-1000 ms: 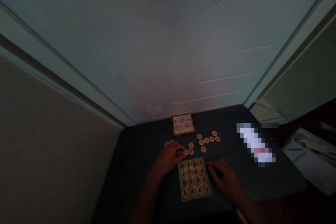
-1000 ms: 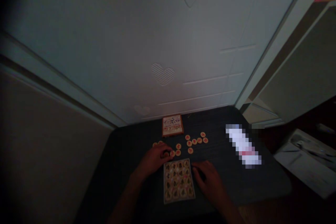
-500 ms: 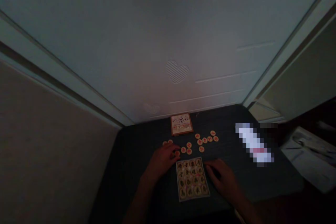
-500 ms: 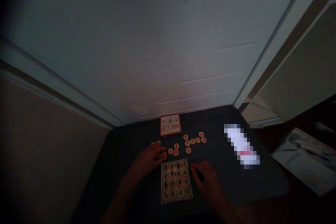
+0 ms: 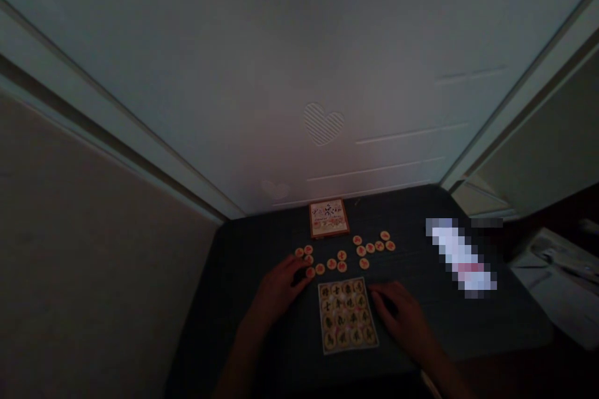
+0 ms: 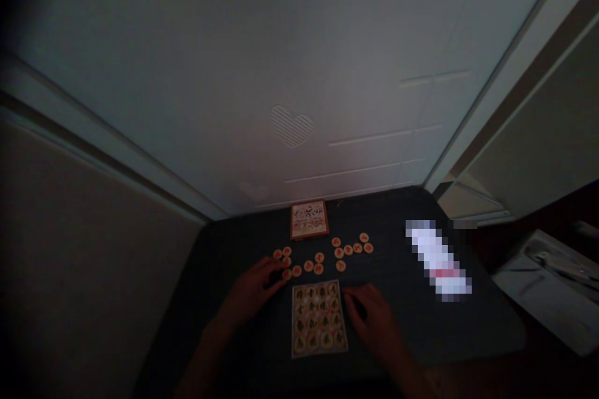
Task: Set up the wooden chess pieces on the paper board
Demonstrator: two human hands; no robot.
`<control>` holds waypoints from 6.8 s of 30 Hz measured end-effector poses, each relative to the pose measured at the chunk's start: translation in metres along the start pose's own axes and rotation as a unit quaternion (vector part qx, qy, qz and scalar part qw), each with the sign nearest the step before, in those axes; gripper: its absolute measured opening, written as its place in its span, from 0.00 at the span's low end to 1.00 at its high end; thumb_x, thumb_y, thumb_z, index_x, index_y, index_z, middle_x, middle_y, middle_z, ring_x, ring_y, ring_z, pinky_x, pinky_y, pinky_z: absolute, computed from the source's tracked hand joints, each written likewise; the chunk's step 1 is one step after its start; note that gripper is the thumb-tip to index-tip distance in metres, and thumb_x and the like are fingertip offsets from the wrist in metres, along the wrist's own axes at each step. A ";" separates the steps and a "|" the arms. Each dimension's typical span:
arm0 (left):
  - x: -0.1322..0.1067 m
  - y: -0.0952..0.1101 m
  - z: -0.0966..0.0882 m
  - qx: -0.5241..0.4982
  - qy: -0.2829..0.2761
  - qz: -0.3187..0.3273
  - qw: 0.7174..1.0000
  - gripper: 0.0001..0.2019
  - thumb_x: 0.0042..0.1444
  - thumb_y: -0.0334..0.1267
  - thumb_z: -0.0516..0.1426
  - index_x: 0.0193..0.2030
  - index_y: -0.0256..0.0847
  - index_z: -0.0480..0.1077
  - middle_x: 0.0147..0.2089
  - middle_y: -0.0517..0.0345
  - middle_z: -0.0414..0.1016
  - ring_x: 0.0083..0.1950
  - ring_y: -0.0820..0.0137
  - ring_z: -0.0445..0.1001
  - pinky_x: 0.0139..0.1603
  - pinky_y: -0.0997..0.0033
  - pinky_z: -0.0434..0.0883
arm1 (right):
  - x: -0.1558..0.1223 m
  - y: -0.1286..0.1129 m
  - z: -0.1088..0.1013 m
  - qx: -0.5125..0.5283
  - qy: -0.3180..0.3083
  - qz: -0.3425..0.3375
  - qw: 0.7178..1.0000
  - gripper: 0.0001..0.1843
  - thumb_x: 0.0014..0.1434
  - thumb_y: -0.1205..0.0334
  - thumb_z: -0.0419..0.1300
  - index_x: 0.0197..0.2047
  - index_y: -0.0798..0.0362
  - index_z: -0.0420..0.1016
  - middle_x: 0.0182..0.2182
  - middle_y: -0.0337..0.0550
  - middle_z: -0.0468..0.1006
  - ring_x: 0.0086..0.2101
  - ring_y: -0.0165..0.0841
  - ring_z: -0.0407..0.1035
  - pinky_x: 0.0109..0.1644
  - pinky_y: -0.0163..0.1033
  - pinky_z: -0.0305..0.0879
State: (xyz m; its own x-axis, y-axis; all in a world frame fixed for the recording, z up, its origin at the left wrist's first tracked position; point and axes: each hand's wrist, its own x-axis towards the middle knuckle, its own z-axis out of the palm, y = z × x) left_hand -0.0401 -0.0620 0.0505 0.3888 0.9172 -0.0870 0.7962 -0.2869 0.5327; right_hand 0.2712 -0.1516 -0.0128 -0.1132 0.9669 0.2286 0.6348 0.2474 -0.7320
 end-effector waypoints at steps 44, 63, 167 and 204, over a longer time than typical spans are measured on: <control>0.050 0.080 0.012 0.004 0.002 0.029 1.000 0.06 0.58 0.38 0.61 0.42 0.46 0.76 0.43 0.59 0.81 0.41 0.65 0.79 0.52 0.60 0.70 | 0.002 -0.004 0.000 0.004 0.013 0.000 1.000 0.13 0.71 0.57 0.53 0.47 0.45 0.80 0.39 0.43 0.84 0.41 0.40 0.78 0.49 0.47 0.74; -0.003 0.043 0.031 -0.401 -0.016 -0.091 0.912 0.13 0.55 0.41 0.66 0.46 0.42 0.74 0.44 0.55 0.82 0.46 0.65 0.81 0.51 0.62 0.78 | 0.000 0.002 0.000 0.012 -0.005 0.002 1.000 0.12 0.70 0.57 0.54 0.48 0.46 0.79 0.41 0.44 0.84 0.42 0.41 0.77 0.50 0.48 0.73; -0.028 0.052 0.037 -0.146 0.034 -0.024 0.988 0.08 0.62 0.37 0.58 0.48 0.47 0.74 0.48 0.57 0.76 0.43 0.67 0.75 0.50 0.67 0.72 | 0.000 -0.001 -0.002 -0.013 0.010 0.000 1.000 0.14 0.69 0.54 0.54 0.46 0.46 0.81 0.39 0.45 0.84 0.39 0.40 0.78 0.45 0.46 0.75; -0.027 0.039 0.051 -0.178 0.044 -0.023 0.983 0.06 0.64 0.39 0.60 0.47 0.46 0.73 0.43 0.60 0.74 0.37 0.71 0.72 0.42 0.71 0.69 | -0.003 0.007 0.000 -0.001 -0.019 0.017 1.000 0.12 0.69 0.56 0.55 0.48 0.45 0.79 0.41 0.43 0.84 0.43 0.41 0.77 0.50 0.48 0.72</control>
State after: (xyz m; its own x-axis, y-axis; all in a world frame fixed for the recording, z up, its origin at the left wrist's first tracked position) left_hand 0.0042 -0.1119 0.0306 0.3028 0.9516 -0.0527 0.5929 -0.1448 0.7921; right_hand 0.2756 -0.1529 -0.0184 -0.1208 0.9762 0.1799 0.6409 0.2151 -0.7369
